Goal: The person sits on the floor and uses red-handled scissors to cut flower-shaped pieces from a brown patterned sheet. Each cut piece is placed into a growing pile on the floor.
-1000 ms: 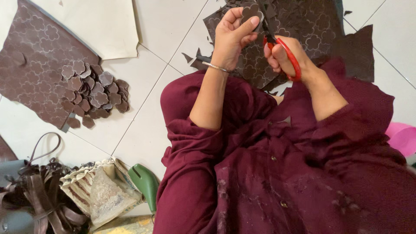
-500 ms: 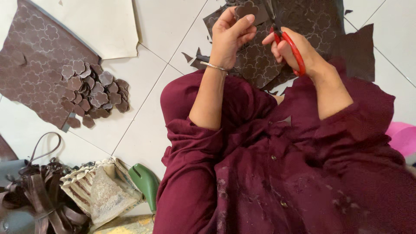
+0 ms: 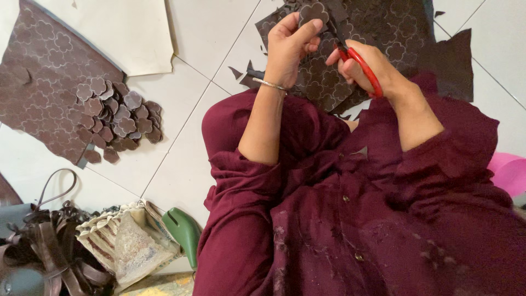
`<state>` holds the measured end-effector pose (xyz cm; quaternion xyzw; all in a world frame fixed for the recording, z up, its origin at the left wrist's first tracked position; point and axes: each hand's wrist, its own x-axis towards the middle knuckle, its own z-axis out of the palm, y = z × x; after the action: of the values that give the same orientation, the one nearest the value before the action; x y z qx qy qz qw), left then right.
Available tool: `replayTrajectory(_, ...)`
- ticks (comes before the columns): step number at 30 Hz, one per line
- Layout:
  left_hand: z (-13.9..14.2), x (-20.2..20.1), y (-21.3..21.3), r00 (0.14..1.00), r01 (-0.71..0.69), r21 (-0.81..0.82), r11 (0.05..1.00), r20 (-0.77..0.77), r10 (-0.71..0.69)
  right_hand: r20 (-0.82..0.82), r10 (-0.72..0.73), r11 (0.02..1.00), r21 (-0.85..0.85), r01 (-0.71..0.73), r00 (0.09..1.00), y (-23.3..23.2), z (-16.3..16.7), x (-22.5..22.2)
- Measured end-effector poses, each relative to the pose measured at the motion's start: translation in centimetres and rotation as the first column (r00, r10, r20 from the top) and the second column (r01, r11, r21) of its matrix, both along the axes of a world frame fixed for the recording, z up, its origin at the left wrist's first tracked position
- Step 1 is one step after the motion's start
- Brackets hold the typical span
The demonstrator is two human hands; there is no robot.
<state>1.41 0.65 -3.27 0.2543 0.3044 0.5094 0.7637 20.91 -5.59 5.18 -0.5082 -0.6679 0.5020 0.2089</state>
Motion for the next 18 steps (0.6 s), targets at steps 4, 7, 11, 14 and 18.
replayTrajectory(4,0.37,-0.07,-0.23,0.998,-0.013,0.044,0.999,-0.058,0.016,-0.002,-0.013,1.0,-0.027,0.013,1.0,0.0,0.06,-0.08)
replayTrajectory(7,0.57,-0.07,-0.18,0.997,-0.017,0.041,0.999,-0.076,0.02,-0.02,-0.013,0.999,-0.04,0.013,1.0,0.09,-0.12,-0.06)
replayTrajectory(11,0.64,-0.13,-0.12,0.998,-0.011,0.027,1.0,-0.063,0.013,-0.054,-0.013,0.997,-0.07,0.009,0.998,0.1,-0.23,0.22)
replayTrajectory(14,0.53,-0.19,-0.16,0.997,-0.009,0.025,1.0,-0.071,0.011,-0.07,-0.016,0.997,-0.082,0.011,0.997,-0.02,-0.21,0.32)
replayTrajectory(18,0.3,-0.07,0.0,0.998,-0.011,0.022,1.0,-0.067,0.013,-0.073,-0.034,0.992,-0.126,0.024,0.997,-0.08,-0.07,0.37)
